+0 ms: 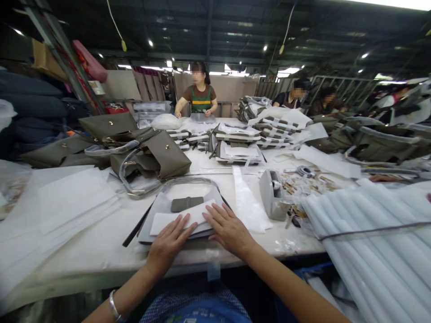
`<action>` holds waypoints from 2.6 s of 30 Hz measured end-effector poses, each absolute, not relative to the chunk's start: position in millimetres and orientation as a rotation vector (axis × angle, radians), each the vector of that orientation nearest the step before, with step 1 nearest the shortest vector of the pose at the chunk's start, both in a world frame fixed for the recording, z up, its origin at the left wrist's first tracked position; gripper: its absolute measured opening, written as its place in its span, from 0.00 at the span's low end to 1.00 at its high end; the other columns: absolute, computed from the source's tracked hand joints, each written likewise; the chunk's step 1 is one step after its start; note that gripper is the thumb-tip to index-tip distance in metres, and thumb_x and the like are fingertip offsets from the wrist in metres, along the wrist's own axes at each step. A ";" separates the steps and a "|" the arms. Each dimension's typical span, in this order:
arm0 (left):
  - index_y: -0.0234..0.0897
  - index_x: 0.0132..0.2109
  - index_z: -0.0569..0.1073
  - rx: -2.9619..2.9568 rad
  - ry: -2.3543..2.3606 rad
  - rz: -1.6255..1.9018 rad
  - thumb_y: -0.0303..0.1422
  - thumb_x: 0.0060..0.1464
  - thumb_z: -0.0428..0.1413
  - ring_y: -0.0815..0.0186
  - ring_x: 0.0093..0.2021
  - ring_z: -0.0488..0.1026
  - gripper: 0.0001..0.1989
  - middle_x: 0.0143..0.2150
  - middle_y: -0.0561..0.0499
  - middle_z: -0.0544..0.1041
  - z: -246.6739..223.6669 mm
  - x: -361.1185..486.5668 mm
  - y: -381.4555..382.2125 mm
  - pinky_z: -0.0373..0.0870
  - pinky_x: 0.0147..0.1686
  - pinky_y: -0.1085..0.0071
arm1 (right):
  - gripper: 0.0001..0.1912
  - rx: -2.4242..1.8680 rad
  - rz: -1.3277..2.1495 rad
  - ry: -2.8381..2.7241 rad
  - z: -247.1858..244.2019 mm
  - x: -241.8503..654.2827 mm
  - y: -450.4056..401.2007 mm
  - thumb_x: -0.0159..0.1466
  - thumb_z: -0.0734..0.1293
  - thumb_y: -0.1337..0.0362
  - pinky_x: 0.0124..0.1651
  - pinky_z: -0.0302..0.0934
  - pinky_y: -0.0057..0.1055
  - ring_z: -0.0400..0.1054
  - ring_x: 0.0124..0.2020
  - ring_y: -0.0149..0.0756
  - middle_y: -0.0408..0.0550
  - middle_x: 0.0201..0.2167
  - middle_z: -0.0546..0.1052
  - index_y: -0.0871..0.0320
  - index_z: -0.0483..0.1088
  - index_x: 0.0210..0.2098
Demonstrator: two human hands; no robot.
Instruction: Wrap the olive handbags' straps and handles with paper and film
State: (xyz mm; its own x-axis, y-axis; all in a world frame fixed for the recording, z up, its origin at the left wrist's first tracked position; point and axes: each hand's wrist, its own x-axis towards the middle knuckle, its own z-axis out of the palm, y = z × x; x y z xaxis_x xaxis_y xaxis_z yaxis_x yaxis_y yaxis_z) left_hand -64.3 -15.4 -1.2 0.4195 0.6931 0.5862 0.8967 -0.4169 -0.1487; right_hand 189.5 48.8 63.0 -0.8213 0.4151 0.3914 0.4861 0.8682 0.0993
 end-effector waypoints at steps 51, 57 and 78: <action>0.44 0.66 0.62 -2.310 -1.468 -0.607 0.26 0.63 0.49 0.53 0.66 0.61 0.25 0.65 0.44 0.66 -2.3 -24.5 -3.4 0.58 0.64 0.48 | 0.08 -1.490 0.413 -2.157 71.7 124.5 226.4 0.62 0.70 0.58 0.39 0.63 0.27 0.75 0.38 0.36 0.43 0.33 0.82 0.53 0.80 0.37; 0.41 0.65 0.64 -2.376 -1.491 -0.560 0.23 0.60 0.50 0.51 0.64 0.64 0.27 0.64 0.41 0.68 2.0 -24.5 -0.1 0.62 0.62 0.50 | 0.07 -1.237 0.331 -2.175 99.5 134.7 195.2 0.63 0.70 0.60 0.48 0.65 0.31 0.75 0.44 0.39 0.46 0.39 0.82 0.54 0.80 0.37; 0.44 0.70 0.52 -2.363 -1.668 -0.600 0.20 0.60 0.46 0.56 0.68 0.58 0.34 0.70 0.52 0.59 11.4 -13.5 -5.9 0.59 0.64 0.51 | 0.17 -0.597 -0.010 -2.635 56.1 189.3 74.9 0.66 0.59 0.73 0.59 0.64 0.40 0.72 0.53 0.39 0.51 0.48 0.79 0.58 0.73 0.50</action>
